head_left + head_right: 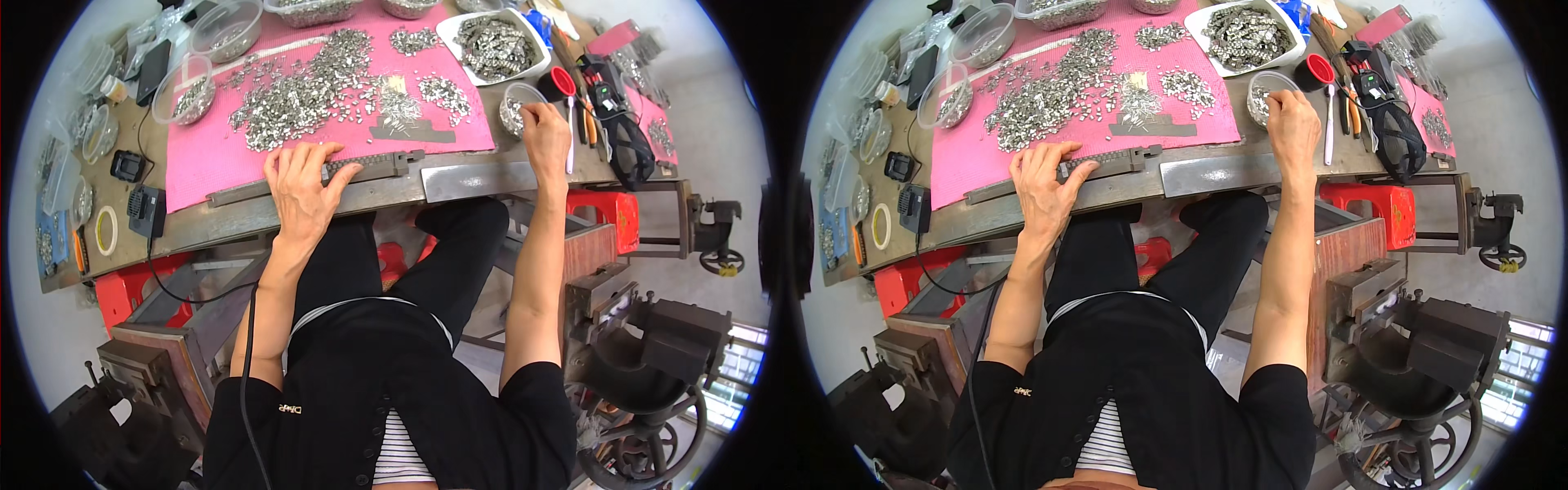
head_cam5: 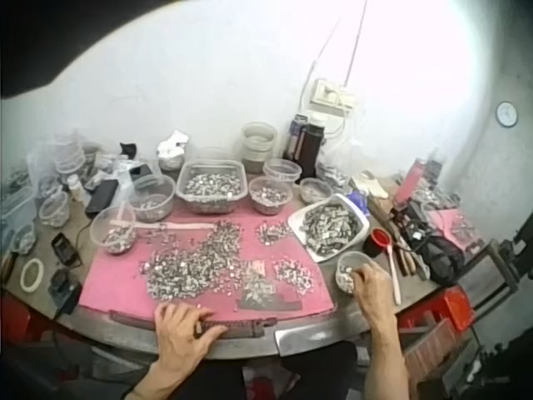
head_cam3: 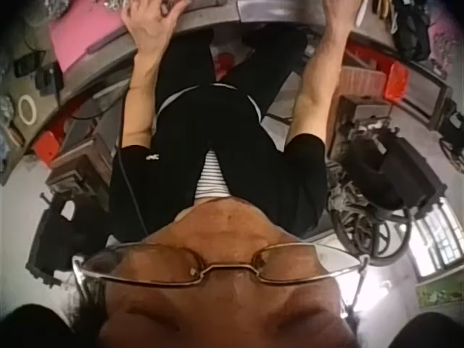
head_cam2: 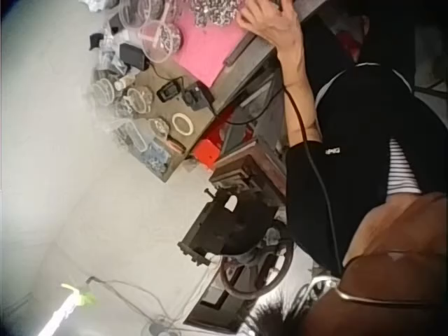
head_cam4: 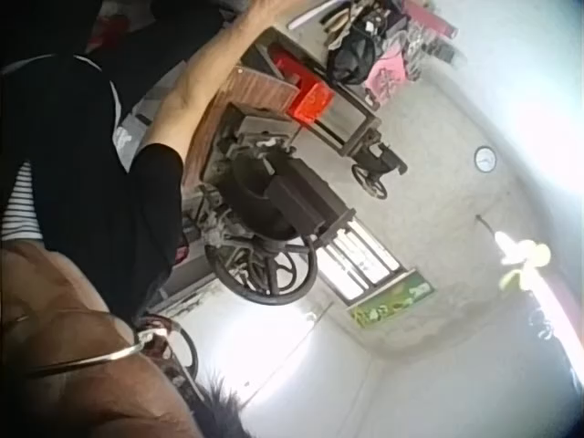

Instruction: The person is selecting small metal pieces, loading them into a guide rail, and using a manual hand-cranked press machine to process them.

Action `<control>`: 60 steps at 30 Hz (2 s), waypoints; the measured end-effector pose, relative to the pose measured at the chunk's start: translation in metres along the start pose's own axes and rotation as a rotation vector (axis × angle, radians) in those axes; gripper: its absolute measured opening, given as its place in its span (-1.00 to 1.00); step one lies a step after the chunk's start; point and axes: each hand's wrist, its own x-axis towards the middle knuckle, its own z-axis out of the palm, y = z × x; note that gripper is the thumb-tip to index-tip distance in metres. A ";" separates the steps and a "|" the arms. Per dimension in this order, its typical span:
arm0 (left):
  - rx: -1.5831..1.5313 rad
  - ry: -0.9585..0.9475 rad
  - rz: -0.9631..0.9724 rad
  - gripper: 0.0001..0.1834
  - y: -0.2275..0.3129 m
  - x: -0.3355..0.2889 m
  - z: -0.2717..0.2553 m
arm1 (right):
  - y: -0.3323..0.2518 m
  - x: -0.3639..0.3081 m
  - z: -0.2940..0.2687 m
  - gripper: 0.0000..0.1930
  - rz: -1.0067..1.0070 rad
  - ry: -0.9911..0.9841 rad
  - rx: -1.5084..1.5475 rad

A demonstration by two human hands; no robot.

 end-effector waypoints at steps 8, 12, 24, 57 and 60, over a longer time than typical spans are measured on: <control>-0.014 0.005 0.014 -0.66 -0.002 -0.002 0.000 | -0.087 -0.046 0.028 -0.90 -0.094 -0.143 0.535; -0.013 0.016 0.032 -0.67 -0.004 -0.003 -0.001 | -0.081 -0.050 0.023 -0.89 0.038 -0.185 0.670; -0.035 0.037 0.043 -0.78 -0.009 -0.006 0.001 | -0.087 -0.043 0.027 -0.84 -0.122 -0.212 0.529; -0.126 -0.001 0.085 -0.71 -0.016 -0.010 -0.013 | -0.148 -0.069 0.028 -0.89 -0.229 -0.293 0.781; -0.121 0.013 0.076 -0.65 -0.023 -0.014 -0.028 | -0.144 -0.069 0.027 -0.86 -0.087 -0.368 0.917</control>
